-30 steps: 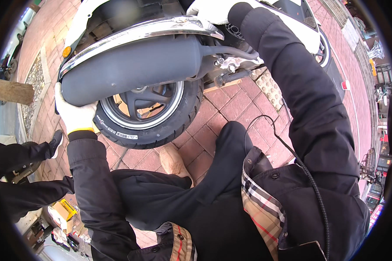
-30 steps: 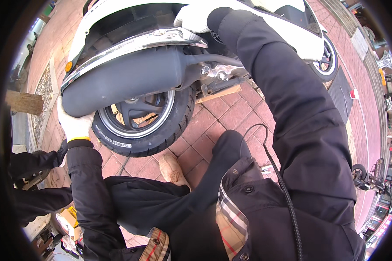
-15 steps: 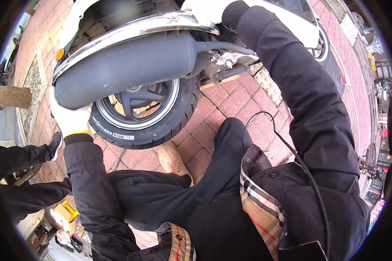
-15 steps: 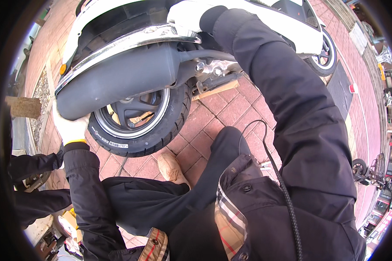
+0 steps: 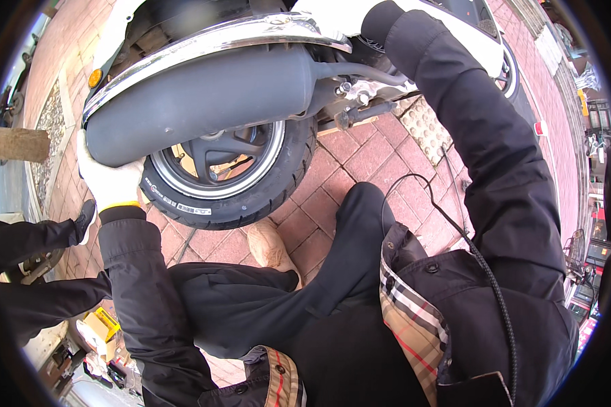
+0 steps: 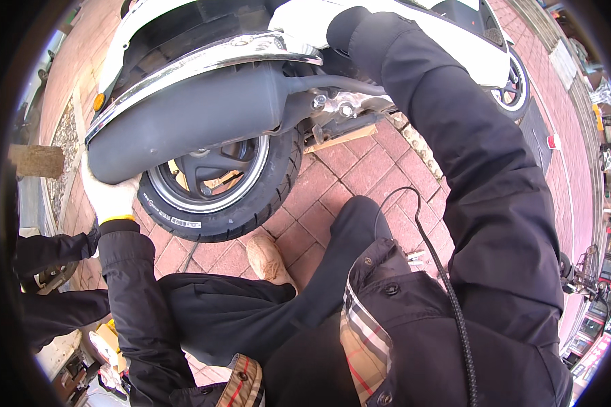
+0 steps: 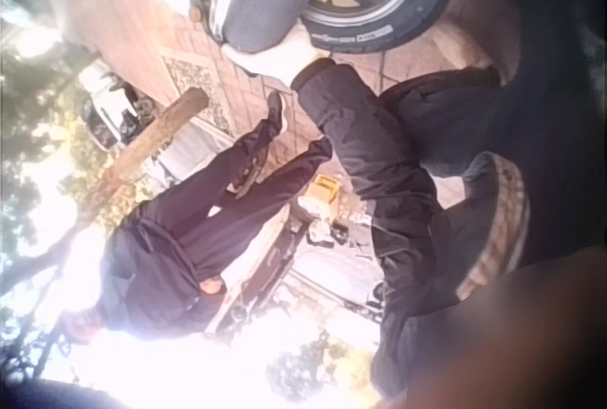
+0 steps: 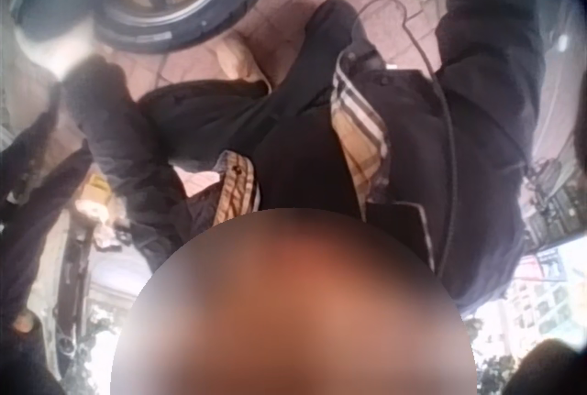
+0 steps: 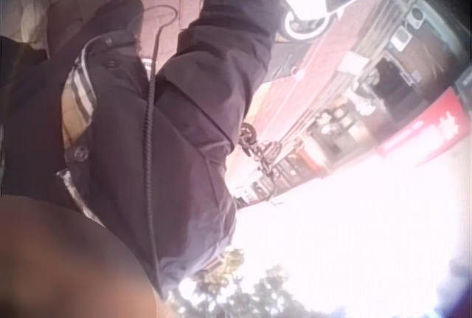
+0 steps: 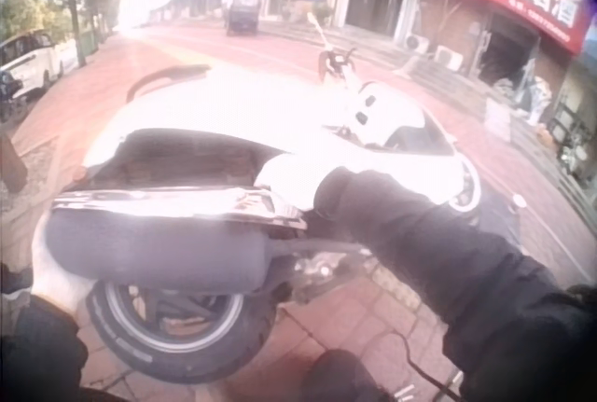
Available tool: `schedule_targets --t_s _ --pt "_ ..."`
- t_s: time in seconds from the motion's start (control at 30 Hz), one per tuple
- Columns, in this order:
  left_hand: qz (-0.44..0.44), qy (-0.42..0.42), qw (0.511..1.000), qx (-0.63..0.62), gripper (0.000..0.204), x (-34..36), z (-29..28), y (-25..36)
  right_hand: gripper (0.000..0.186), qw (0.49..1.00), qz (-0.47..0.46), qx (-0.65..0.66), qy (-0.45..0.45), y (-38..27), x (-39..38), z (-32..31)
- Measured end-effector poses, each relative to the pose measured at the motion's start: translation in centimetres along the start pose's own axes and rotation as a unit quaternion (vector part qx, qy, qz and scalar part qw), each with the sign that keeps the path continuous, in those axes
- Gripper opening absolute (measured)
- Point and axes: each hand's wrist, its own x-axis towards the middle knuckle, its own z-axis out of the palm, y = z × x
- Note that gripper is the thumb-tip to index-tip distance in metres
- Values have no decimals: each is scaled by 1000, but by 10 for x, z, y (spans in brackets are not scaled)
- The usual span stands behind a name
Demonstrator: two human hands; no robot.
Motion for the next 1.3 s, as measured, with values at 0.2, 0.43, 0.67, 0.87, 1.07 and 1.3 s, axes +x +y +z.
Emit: schedule_targets --t_s 0.2,0.43,0.67,0.87,1.07,1.3 --pt "-1 -8 1000 -9 49 -5 2 1 26 990 -42 -107 78 -3 0 12" --pt "4 3 1000 -3 49 -10 5 2 34 997 -24 70 -17 -25 -21 -10" --pt "-1 -7 1000 -4 48 -2 3 1 39 998 26 -49 -11 -23 -22 -5" --pt "-2 -10 1000 -4 52 -5 2 1 47 994 53 -97 -16 -27 -16 -9" --pt "-7 -12 1000 0 50 -7 1 3 54 991 -59 -47 107 -20 -21 -1" --pt "0 -6 1000 1 48 -5 -1 1 36 996 -8 87 -8 -12 -17 3"
